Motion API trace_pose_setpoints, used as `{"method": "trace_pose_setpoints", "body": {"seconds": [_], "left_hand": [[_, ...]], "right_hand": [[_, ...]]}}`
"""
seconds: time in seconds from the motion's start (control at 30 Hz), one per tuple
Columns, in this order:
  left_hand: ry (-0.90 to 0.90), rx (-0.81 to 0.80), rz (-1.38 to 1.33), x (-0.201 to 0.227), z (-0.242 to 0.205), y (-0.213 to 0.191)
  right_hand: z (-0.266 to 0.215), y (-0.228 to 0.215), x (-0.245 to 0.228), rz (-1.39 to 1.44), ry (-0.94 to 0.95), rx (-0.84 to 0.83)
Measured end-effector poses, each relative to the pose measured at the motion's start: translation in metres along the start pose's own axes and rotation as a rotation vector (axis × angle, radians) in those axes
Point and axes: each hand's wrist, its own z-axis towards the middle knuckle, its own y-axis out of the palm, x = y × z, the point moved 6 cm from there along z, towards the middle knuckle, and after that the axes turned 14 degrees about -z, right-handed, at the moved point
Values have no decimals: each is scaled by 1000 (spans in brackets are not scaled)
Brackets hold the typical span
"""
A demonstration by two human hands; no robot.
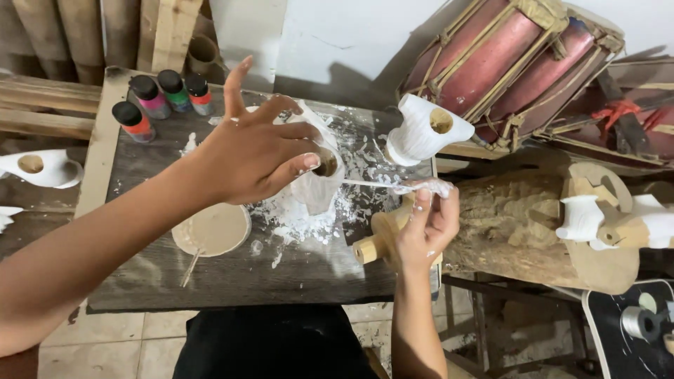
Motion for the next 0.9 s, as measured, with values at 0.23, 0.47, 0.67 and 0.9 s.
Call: {"method": "trace_pose_setpoints", "body": {"seconds": [0.23,0.47,0.67,0.9], "left_hand": [[59,-24,14,-7,1,12],[98,-16,26,-11,1,11],[72,-33,-32,-11,1,12],[52,-53,-9,-14,3,14]], "right_hand": [[-23,-20,15,36,73,-10],[-31,-13,33,111,143,46],[-15,2,22,123,140,76],[-26,-7,37,216,176,19]]}}
